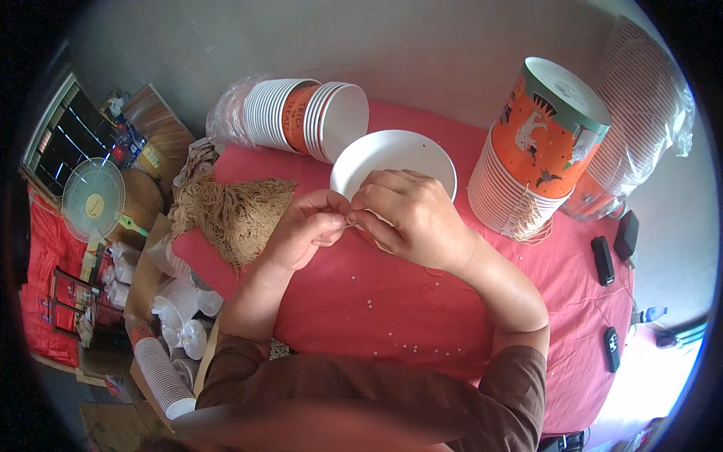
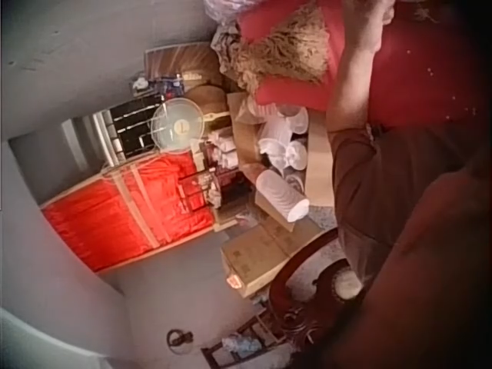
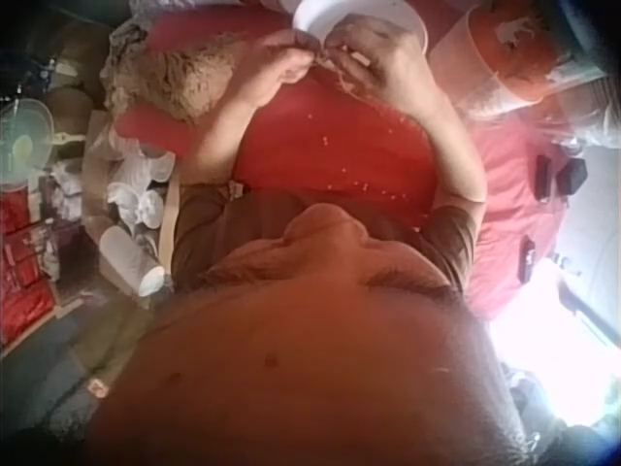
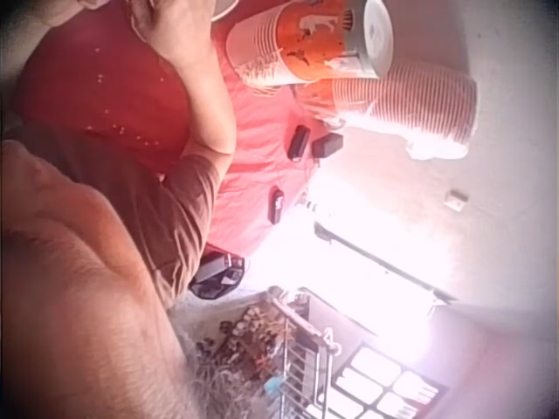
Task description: Attaching rubber band handles to paper buckets in a packaging assembly task.
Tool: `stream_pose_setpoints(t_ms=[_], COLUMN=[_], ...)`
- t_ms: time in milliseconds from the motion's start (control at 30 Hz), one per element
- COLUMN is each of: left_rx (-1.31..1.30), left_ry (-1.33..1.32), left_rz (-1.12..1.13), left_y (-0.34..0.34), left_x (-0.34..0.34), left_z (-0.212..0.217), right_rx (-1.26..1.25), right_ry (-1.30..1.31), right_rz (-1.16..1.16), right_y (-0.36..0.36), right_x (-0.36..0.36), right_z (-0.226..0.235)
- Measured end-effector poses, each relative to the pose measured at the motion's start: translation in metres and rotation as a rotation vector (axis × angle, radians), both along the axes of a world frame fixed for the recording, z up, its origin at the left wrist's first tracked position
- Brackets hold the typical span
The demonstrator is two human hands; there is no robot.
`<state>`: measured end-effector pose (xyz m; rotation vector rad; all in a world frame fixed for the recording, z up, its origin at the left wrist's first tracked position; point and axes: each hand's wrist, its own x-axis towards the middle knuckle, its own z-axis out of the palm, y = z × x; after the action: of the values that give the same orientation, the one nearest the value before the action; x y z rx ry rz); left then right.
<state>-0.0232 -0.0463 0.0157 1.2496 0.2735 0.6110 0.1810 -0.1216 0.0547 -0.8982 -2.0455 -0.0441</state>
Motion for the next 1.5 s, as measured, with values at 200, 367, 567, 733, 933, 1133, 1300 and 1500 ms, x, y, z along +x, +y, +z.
stream_pose_setpoints(t_ms=[200,367,567,733,933,1133,1300,1500], left_rx=[0.162,0.408,0.746,0.906,0.866,0.506,0.209,0.029], left_ry=[0.031,0.006,-0.053,-0.074,-0.165,-0.17,-0.133,-0.13], left_rz=[0.142,0.239,0.419,0.488,0.52,0.366,0.283,0.159], left_y=[-0.007,-0.008,-0.013,-0.008,-0.007,-0.012,-0.007,-0.005], left_x=[0.006,0.006,0.011,0.012,0.016,0.013,0.01,0.004], left_z=[0.0,-0.007,-0.003,-0.007,-0.014,-0.015,-0.013,-0.008], right_rx=[-0.013,-0.277,-0.468,-0.6,-0.676,-0.637,-0.218,-0.136], right_ry=[-0.006,0.162,0.259,0.301,0.332,0.29,0.259,0.196], right_rz=[-0.001,0.074,0.134,0.149,0.184,0.097,0.058,0.135], right_y=[0.001,0.003,0.004,0.001,0.004,0.003,0.004,-0.001], right_x=[0.0,0.002,0.001,0.002,0.005,0.004,-0.006,-0.012], right_z=[-0.002,-0.004,-0.007,-0.003,-0.006,-0.005,-0.01,-0.012])
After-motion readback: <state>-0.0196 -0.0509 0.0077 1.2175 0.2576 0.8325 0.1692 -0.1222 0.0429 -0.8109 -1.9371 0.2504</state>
